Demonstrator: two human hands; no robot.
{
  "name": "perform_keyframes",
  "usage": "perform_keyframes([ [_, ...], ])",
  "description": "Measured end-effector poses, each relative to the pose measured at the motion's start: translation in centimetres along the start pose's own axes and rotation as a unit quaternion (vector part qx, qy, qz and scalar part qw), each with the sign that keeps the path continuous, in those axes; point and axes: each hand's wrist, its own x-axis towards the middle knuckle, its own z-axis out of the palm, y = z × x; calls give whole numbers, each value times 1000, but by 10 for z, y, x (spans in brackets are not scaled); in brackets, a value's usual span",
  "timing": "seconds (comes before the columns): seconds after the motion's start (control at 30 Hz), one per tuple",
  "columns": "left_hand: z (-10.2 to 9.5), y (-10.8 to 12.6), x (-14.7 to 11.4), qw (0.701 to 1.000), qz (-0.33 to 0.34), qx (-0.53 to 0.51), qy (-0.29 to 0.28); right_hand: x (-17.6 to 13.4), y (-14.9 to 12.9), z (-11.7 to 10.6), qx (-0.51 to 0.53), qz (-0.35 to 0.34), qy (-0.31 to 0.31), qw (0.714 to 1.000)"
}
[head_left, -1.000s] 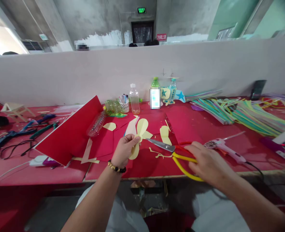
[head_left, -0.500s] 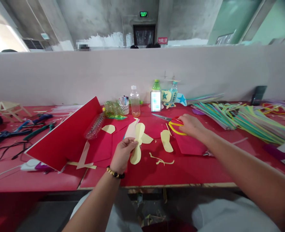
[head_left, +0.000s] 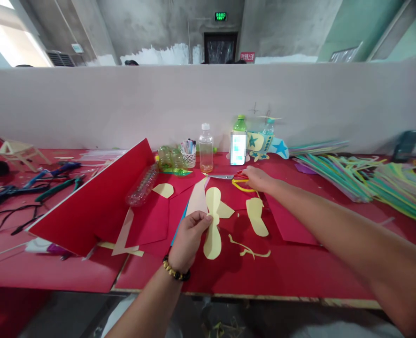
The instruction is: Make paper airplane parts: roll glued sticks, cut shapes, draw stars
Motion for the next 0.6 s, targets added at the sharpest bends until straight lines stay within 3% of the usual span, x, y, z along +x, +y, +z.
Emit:
perform_keyframes([
  [0.2, 2, -3, -1, 998, 8, 56, -14, 17, -6, 2, 25, -23, -19, 999],
  [0.33, -2, -4, 0, 996, 16, 80, -16, 7, -3, -18, 68, -10, -7, 998],
  [0.47, -5, -6, 2, 991, 41, 123, -20, -38, 0, -42, 138, 11, 14, 990],
  [0.6, -5, -8, 6, 984, 71, 161, -10, -100, -10, -34, 221, 29, 42, 974],
])
